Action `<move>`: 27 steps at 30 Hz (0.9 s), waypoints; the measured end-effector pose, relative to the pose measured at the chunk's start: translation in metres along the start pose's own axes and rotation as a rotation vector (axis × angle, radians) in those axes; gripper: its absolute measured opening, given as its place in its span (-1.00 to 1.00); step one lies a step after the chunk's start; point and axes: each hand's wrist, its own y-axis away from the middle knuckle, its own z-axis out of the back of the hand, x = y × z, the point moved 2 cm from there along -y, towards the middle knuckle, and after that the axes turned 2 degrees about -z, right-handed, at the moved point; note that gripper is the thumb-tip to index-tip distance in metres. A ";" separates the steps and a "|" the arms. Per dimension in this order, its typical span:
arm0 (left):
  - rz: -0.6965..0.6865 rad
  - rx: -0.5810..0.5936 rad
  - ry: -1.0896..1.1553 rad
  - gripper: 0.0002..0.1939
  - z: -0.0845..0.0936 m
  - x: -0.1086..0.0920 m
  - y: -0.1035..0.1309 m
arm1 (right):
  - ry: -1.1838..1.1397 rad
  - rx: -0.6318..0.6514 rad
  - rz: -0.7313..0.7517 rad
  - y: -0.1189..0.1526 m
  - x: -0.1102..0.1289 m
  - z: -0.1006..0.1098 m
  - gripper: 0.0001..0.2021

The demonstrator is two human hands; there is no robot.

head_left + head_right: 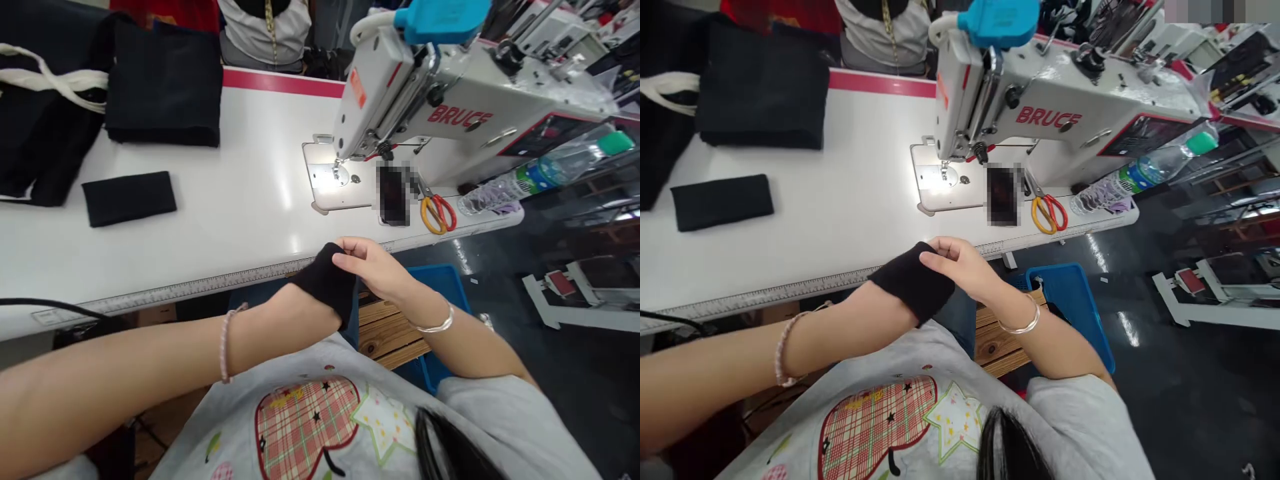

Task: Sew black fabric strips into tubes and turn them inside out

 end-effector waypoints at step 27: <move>0.548 -0.210 0.288 -0.65 -0.007 0.013 -0.015 | -0.168 -0.341 0.369 0.007 -0.055 0.006 -0.77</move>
